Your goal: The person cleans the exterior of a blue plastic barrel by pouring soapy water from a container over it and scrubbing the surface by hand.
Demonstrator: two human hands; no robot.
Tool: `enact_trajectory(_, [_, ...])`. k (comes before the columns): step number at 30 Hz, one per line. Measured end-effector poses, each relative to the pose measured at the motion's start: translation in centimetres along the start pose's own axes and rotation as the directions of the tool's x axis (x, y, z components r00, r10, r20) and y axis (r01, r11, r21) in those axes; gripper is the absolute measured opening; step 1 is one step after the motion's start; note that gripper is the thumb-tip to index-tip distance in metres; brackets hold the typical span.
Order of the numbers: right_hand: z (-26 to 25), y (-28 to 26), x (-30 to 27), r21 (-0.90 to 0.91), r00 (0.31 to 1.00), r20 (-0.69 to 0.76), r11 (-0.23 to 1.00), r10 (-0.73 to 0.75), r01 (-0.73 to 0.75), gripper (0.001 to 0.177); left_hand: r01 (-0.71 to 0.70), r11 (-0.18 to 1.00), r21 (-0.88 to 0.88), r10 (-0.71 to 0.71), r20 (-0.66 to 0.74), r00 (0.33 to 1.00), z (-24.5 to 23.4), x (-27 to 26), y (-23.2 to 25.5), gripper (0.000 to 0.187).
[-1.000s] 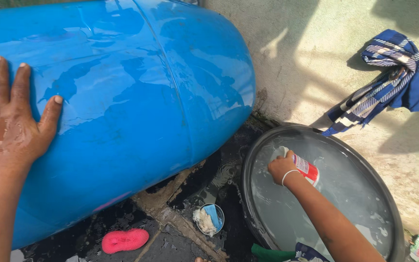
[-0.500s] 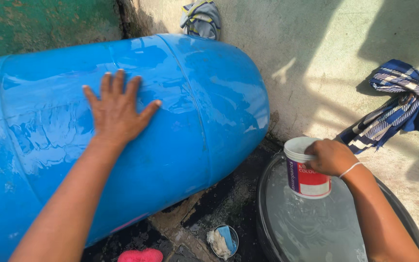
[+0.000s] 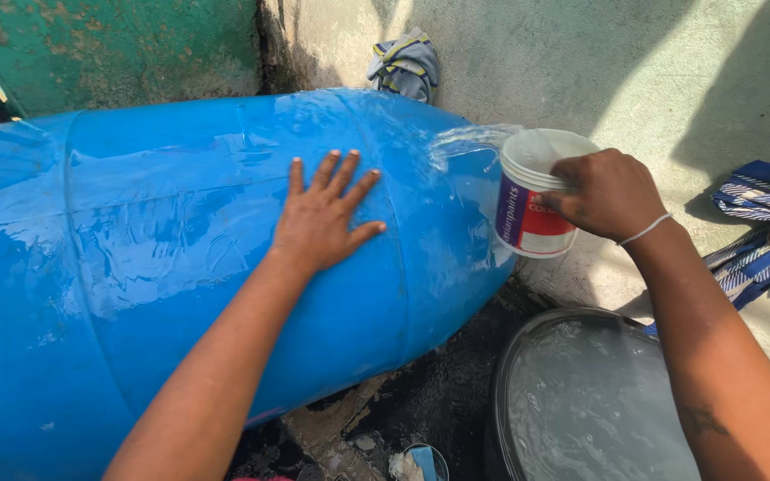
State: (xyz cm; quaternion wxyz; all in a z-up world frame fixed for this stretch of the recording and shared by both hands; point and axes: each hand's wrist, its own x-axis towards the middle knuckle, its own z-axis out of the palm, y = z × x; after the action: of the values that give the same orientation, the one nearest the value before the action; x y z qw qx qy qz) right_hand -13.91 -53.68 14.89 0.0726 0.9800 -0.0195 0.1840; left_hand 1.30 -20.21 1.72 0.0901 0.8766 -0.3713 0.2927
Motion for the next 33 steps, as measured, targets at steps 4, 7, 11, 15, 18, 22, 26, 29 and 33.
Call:
enact_trajectory(4, [0.9, 2.9, -3.2, -0.077, 0.982, 0.145, 0.991, 0.118, -0.108, 0.040, 0.271, 0.961, 0.056, -0.270, -0.036, 0.962, -4.8, -6.5, -8.4, 0.079])
enact_trajectory(7, [0.7, 2.8, -5.5, -0.112, 0.945, 0.289, 0.986, 0.153, -0.125, 0.041, 0.517, 0.852, 0.084, -0.516, -0.035, 0.856, -9.3, -13.1, -14.3, 0.082])
enact_trajectory(11, [-0.1, -2.0, -6.0, -0.082, 0.859, 0.496, 0.991, 0.129, -0.102, 0.044, 0.709, 0.705, 0.033, -0.708, -0.030, 0.705, -11.0, -17.6, -16.6, 0.086])
enact_trajectory(15, [-2.8, -10.7, -3.7, 0.138, 0.905, 0.377, 0.978, -0.197, 0.156, 0.043, 0.560, 0.827, 0.057, -0.546, -0.160, 0.822, -5.7, -13.3, -11.5, 0.078])
enact_trajectory(18, [-5.9, -17.1, -1.0, 0.241, 0.872, 0.419, 0.957, -0.253, 0.162, 0.043, 0.415, 0.909, 0.037, -0.410, -0.094, 0.907, -3.2, -8.5, -5.3, 0.082])
enact_trajectory(22, [-8.4, -21.7, 2.5, 0.176, 0.905, 0.172, 0.916, -0.389, 0.360, 0.047, 0.352, 0.933, 0.074, -0.356, 0.055, 0.933, -4.4, -6.7, -4.4, 0.078])
enact_trajectory(26, [-8.2, -21.3, 4.7, -0.055, 0.961, 0.091, 0.962, -0.263, 0.268, 0.050, 0.385, 0.917, 0.101, -0.390, 0.035, 0.920, -7.4, -9.6, -9.5, 0.078])
enact_trajectory(29, [-6.6, -19.6, 5.0, -0.191, 0.978, 0.163, 0.968, -0.132, 0.162, 0.047, 0.588, 0.806, 0.068, -0.591, 0.058, 0.804, -10.8, -15.0, -15.1, 0.077])
enact_trajectory(33, [-4.7, -18.3, 4.0, -0.321, 0.959, 0.264, 0.929, -0.101, 0.186, 0.042, 0.808, 0.581, -0.098, -0.813, -0.112, 0.571, -12.9, -25.3, -20.3, 0.078])
